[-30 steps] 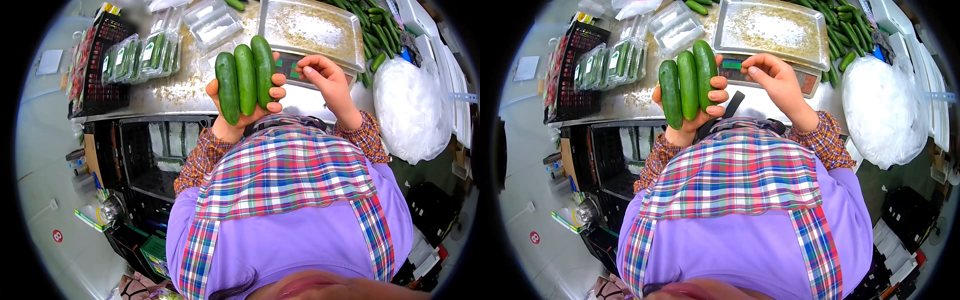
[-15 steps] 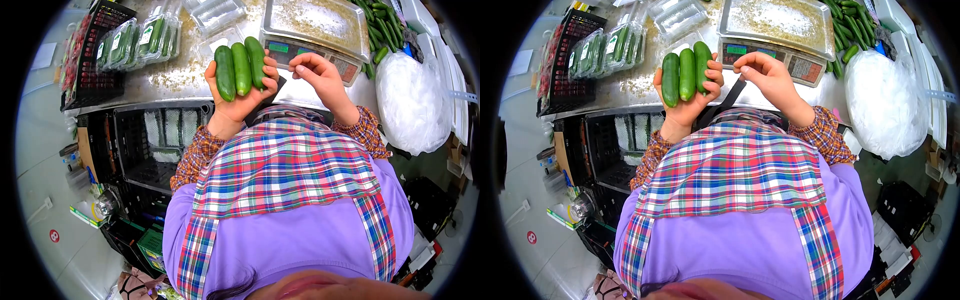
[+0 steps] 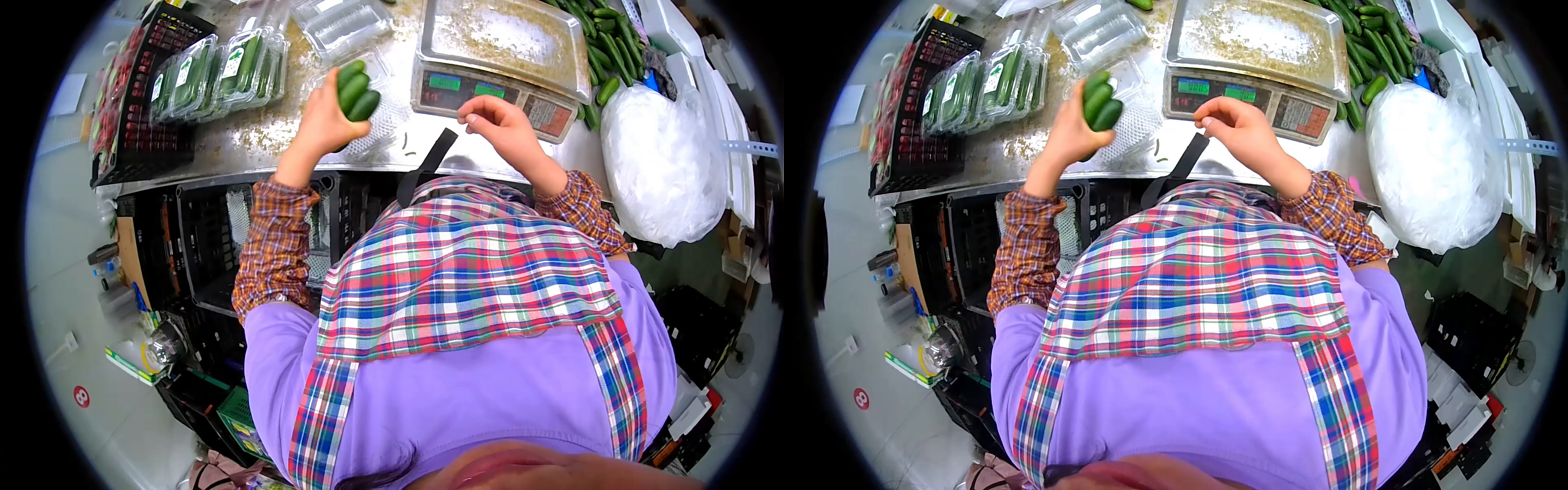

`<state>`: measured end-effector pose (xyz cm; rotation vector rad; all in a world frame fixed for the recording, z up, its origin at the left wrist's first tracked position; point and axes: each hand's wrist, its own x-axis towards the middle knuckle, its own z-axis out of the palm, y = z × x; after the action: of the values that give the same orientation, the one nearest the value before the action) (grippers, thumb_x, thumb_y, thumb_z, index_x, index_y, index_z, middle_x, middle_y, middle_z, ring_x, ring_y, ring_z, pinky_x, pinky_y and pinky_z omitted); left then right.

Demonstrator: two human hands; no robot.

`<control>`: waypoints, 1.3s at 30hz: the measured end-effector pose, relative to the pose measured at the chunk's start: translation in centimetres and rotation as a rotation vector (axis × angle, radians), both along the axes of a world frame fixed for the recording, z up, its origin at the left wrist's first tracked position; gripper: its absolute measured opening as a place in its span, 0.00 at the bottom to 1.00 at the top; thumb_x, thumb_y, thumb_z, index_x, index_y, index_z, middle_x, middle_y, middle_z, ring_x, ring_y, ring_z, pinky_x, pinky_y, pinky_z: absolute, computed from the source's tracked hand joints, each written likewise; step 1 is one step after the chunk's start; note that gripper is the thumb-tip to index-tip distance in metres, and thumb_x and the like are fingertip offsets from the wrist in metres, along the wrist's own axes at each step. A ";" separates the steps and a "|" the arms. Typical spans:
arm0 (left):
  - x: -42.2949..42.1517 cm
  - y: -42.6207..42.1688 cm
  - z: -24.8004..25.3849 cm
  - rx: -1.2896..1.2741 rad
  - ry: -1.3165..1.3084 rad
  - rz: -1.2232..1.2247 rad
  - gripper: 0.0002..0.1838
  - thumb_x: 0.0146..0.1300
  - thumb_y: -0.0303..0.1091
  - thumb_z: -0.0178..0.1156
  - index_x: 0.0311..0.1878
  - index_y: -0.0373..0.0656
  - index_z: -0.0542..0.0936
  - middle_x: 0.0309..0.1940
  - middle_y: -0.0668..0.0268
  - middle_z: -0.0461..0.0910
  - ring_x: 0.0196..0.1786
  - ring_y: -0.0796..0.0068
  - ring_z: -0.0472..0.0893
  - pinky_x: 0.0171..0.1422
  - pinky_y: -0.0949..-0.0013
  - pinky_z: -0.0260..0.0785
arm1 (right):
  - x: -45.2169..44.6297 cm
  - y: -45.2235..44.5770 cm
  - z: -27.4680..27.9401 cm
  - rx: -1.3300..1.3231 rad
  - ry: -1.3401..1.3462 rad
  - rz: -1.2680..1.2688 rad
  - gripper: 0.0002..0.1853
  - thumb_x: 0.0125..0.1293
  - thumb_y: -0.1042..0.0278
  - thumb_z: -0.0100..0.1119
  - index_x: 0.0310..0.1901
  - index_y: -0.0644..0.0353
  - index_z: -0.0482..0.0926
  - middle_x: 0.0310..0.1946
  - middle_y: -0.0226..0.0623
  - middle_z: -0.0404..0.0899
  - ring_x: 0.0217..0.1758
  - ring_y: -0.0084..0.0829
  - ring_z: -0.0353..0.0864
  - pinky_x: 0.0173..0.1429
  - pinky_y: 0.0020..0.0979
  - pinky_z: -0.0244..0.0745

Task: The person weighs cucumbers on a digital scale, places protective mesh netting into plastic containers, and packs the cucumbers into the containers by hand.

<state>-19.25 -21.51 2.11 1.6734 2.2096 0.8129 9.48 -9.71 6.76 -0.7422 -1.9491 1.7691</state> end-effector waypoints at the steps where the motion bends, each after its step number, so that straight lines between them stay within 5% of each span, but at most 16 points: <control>1: 0.6 0.2 -0.2 -0.040 0.116 -0.046 0.53 0.36 0.43 0.69 0.69 0.38 0.56 0.45 0.43 0.74 0.45 0.43 0.76 0.53 0.53 0.70 | -0.2 0.0 -0.4 0.014 -0.017 0.005 0.08 0.65 0.76 0.54 0.44 0.66 0.78 0.37 0.34 0.80 0.40 0.22 0.78 0.46 0.25 0.74; 4: 1.4 1.1 -1.6 -0.103 0.205 -0.175 0.56 0.31 0.43 0.69 0.70 0.46 0.57 0.45 0.43 0.72 0.45 0.43 0.75 0.52 0.52 0.71 | -0.7 0.2 -2.1 0.003 -0.053 0.017 0.08 0.64 0.75 0.55 0.43 0.65 0.78 0.36 0.33 0.81 0.38 0.21 0.79 0.44 0.24 0.75; 7: 2.2 0.8 -4.2 -0.172 0.383 -0.266 0.56 0.36 0.49 0.71 0.71 0.46 0.56 0.56 0.45 0.66 0.58 0.42 0.66 0.59 0.42 0.62 | -1.5 0.2 -3.3 0.040 -0.126 0.028 0.08 0.63 0.75 0.55 0.42 0.64 0.79 0.35 0.33 0.81 0.38 0.21 0.79 0.44 0.25 0.75; 9: 2.7 0.1 -6.7 -0.203 0.411 -0.216 0.57 0.44 0.59 0.69 0.72 0.43 0.52 0.68 0.44 0.54 0.71 0.38 0.51 0.65 0.31 0.49 | -1.9 0.7 -5.5 0.076 -0.126 0.061 0.07 0.62 0.74 0.55 0.41 0.63 0.79 0.35 0.34 0.81 0.38 0.24 0.80 0.44 0.26 0.75; 11: 3.0 -0.5 -7.1 -0.221 0.361 -0.230 0.58 0.45 0.60 0.68 0.72 0.41 0.50 0.70 0.43 0.51 0.73 0.39 0.48 0.67 0.30 0.45 | -2.5 0.4 -4.7 0.252 -0.266 0.076 0.07 0.61 0.72 0.56 0.39 0.62 0.80 0.34 0.39 0.81 0.37 0.31 0.81 0.43 0.30 0.75; 17: 3.4 -0.8 -7.5 -0.153 0.312 -0.220 0.58 0.45 0.61 0.67 0.72 0.39 0.50 0.71 0.43 0.49 0.73 0.40 0.49 0.68 0.32 0.44 | -4.9 0.1 -8.4 0.693 -0.152 -0.007 0.11 0.53 0.72 0.58 0.39 0.60 0.79 0.38 0.44 0.77 0.44 0.49 0.75 0.49 0.43 0.72; 21: 3.2 -0.1 -7.9 -0.170 0.346 -0.225 0.60 0.43 0.66 0.65 0.71 0.35 0.52 0.70 0.40 0.49 0.73 0.38 0.48 0.68 0.32 0.44 | -7.7 -0.2 -8.6 0.985 -0.059 0.195 0.17 0.52 0.72 0.61 0.45 0.58 0.75 0.43 0.42 0.75 0.46 0.46 0.74 0.52 0.43 0.70; 26: 1.9 -0.2 -7.3 -0.144 0.240 -0.261 0.58 0.45 0.64 0.66 0.71 0.39 0.53 0.70 0.40 0.50 0.72 0.37 0.48 0.69 0.34 0.44 | -9.3 0.1 -10.8 1.033 -0.163 0.279 0.14 0.55 0.62 0.62 0.43 0.53 0.75 0.40 0.37 0.74 0.44 0.42 0.75 0.43 0.43 0.69; 36: 0.3 -0.6 -7.4 -0.116 0.231 -0.282 0.58 0.39 0.60 0.72 0.70 0.43 0.55 0.67 0.44 0.55 0.70 0.39 0.55 0.67 0.35 0.48 | -10.4 -0.3 -11.4 1.103 -0.354 0.342 0.17 0.53 0.63 0.64 0.43 0.53 0.70 0.40 0.37 0.72 0.41 0.40 0.77 0.39 0.46 0.68; 39: -0.2 -0.7 -8.4 -0.095 0.304 -0.317 0.59 0.43 0.67 0.65 0.71 0.40 0.53 0.69 0.42 0.52 0.70 0.39 0.53 0.68 0.34 0.46 | -11.1 0.4 -12.0 1.061 -0.385 0.381 0.20 0.51 0.61 0.66 0.44 0.54 0.71 0.40 0.37 0.72 0.39 0.41 0.77 0.39 0.45 0.70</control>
<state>-19.48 -22.19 -6.31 2.1415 2.0388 0.3881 -1.59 -9.34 -5.26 -0.3293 -2.9627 0.4956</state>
